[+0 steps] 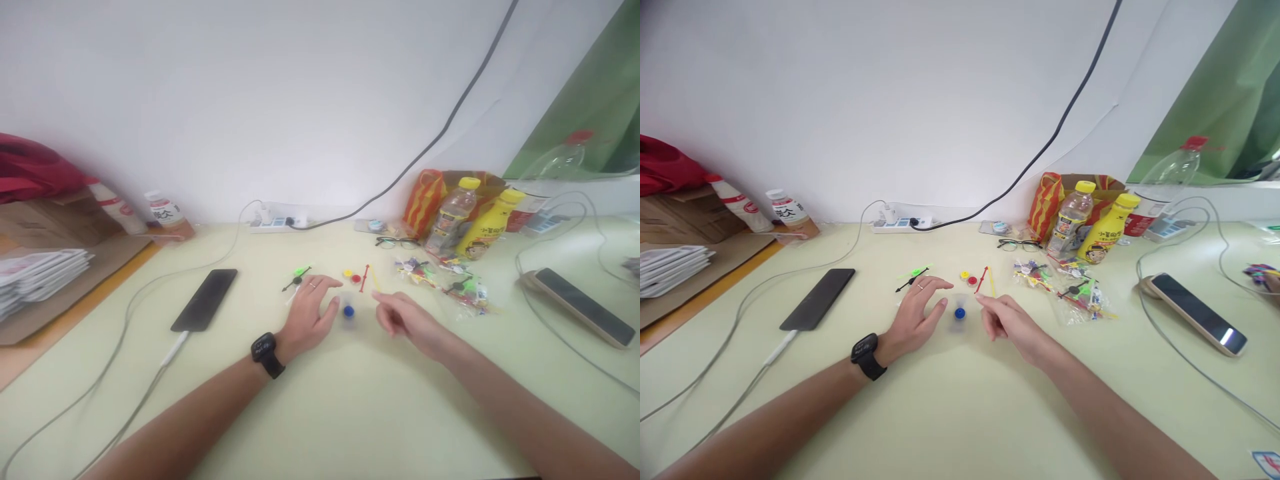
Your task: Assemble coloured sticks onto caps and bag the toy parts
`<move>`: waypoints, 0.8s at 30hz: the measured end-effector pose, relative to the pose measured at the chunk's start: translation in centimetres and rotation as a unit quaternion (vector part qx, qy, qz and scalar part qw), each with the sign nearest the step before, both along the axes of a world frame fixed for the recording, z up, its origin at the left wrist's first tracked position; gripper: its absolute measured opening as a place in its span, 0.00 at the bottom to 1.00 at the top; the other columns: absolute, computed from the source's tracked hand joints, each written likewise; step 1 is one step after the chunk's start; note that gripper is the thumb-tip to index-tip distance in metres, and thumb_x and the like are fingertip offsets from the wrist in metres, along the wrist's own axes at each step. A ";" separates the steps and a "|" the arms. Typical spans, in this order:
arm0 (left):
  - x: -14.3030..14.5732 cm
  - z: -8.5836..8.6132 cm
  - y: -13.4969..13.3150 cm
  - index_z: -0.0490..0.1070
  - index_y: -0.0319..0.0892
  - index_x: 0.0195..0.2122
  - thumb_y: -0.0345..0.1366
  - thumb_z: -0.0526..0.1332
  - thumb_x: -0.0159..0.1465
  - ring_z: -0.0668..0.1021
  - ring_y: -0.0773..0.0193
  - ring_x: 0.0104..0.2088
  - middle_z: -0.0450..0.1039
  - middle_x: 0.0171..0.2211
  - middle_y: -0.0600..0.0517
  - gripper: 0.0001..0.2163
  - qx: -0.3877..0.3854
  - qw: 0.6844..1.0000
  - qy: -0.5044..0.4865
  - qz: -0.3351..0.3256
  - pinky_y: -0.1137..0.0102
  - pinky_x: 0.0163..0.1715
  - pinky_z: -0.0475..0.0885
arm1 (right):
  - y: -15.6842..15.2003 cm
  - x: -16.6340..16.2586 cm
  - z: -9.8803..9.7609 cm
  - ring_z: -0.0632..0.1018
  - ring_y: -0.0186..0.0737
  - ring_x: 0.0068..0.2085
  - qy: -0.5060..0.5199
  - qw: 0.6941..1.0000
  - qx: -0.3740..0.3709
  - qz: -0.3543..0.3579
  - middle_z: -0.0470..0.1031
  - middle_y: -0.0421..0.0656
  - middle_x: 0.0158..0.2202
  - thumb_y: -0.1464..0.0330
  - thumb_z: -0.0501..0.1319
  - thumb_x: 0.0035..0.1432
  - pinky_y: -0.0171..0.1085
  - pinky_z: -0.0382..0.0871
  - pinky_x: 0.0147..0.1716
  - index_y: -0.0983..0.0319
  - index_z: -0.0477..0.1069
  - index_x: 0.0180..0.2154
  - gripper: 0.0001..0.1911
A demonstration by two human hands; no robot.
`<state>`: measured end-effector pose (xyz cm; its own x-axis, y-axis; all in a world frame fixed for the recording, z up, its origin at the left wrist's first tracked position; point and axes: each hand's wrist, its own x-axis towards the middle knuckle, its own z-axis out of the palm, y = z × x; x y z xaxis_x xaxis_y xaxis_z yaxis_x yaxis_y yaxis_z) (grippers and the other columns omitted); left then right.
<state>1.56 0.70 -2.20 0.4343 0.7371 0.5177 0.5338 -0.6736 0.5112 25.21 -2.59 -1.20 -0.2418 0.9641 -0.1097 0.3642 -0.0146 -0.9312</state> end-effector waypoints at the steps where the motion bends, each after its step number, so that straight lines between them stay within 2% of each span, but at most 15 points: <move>1: 0.0 0.0 0.0 0.70 0.46 0.51 0.32 0.55 0.72 0.74 0.53 0.52 0.75 0.50 0.48 0.10 0.002 1.000 -0.005 0.003 0.56 0.55 0.68 | 0.0 0.0 0.3 0.62 0.34 0.23 0.025 0.999 0.003 -0.024 0.57 0.37 0.17 0.45 0.51 0.68 0.36 0.56 0.26 0.60 0.62 0.15 0.36; 4: 0.1 0.0 0.0 0.70 0.46 0.51 0.33 0.54 0.73 0.73 0.53 0.52 0.75 0.49 0.48 0.09 0.003 1.000 -0.015 0.010 0.56 0.56 0.67 | 0.3 0.3 0.7 0.60 0.33 0.23 0.034 0.993 0.041 -0.101 0.57 0.36 0.18 0.44 0.54 0.66 0.36 0.54 0.26 0.61 0.62 0.17 0.34; 6: 0.1 0.0 0.1 0.71 0.46 0.51 0.33 0.53 0.74 0.73 0.54 0.52 0.75 0.49 0.48 0.09 0.002 1.000 -0.019 0.010 0.56 0.56 0.67 | 0.7 0.6 0.3 0.60 0.34 0.23 0.001 0.994 0.065 -0.093 0.57 0.36 0.19 0.46 0.53 0.67 0.36 0.53 0.25 0.61 0.65 0.21 0.31; 8: 0.1 -0.1 0.1 0.71 0.46 0.51 0.33 0.53 0.74 0.73 0.55 0.52 0.75 0.48 0.48 0.09 0.003 1.000 -0.025 0.010 0.57 0.56 0.67 | 1.3 1.0 -0.4 0.63 0.35 0.24 -0.051 0.988 0.118 -0.085 0.61 0.36 0.21 0.50 0.52 0.69 0.36 0.55 0.26 0.60 0.68 0.25 0.26; 10: 0.1 -0.1 0.1 0.71 0.46 0.51 0.34 0.53 0.74 0.73 0.55 0.51 0.75 0.48 0.48 0.09 0.004 1.000 -0.027 0.010 0.57 0.56 0.67 | 1.9 1.6 -1.4 0.69 0.38 0.28 -0.116 0.971 0.187 -0.094 0.68 0.39 0.25 0.56 0.53 0.69 0.37 0.60 0.29 0.60 0.71 0.31 0.19; 13: 0.1 -0.2 0.1 0.71 0.46 0.50 0.34 0.54 0.74 0.73 0.55 0.51 0.75 0.48 0.49 0.09 -0.001 1.000 -0.028 0.007 0.57 0.56 0.67 | 2.7 2.5 -3.0 0.76 0.44 0.39 -0.207 0.933 0.274 -0.108 0.76 0.44 0.37 0.63 0.55 0.68 0.41 0.67 0.40 0.60 0.75 0.42 0.11; 16: 0.1 -0.3 0.2 0.71 0.46 0.49 0.34 0.54 0.74 0.73 0.55 0.51 0.75 0.47 0.49 0.08 -0.003 0.999 -0.034 0.008 0.58 0.55 0.67 | 3.1 3.0 -4.2 0.75 0.50 0.50 -0.258 0.909 0.319 -0.068 0.76 0.48 0.48 0.68 0.54 0.67 0.47 0.68 0.51 0.58 0.74 0.53 0.16; 19: 0.1 -0.3 0.2 0.71 0.46 0.49 0.34 0.53 0.75 0.73 0.56 0.51 0.75 0.47 0.49 0.08 -0.003 0.999 -0.037 0.005 0.58 0.55 0.67 | 3.2 3.0 -4.8 0.71 0.52 0.58 -0.290 0.893 0.342 -0.029 0.74 0.49 0.56 0.69 0.51 0.69 0.50 0.66 0.57 0.58 0.69 0.60 0.21; 21: 0.1 -0.3 0.1 0.71 0.46 0.49 0.34 0.53 0.75 0.73 0.55 0.51 0.75 0.47 0.49 0.09 -0.005 0.999 -0.037 0.004 0.58 0.55 0.67 | 3.1 2.8 -4.9 0.70 0.53 0.60 -0.307 0.886 0.348 -0.019 0.73 0.49 0.58 0.69 0.50 0.70 0.52 0.64 0.60 0.59 0.69 0.60 0.21; 24: 0.2 -0.2 0.1 0.71 0.46 0.48 0.34 0.52 0.75 0.73 0.56 0.51 0.76 0.47 0.49 0.09 -0.009 0.999 -0.041 0.005 0.58 0.55 0.67 | 3.0 2.7 -4.9 0.70 0.53 0.60 -0.327 0.882 0.339 -0.012 0.75 0.50 0.57 0.68 0.50 0.71 0.54 0.64 0.61 0.59 0.73 0.55 0.18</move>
<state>1.72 0.80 -2.44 0.3833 0.7511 0.5376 0.4965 -0.6583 0.5657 27.94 0.37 -6.11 -0.3191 0.8656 0.3858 0.8342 0.4497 -0.3192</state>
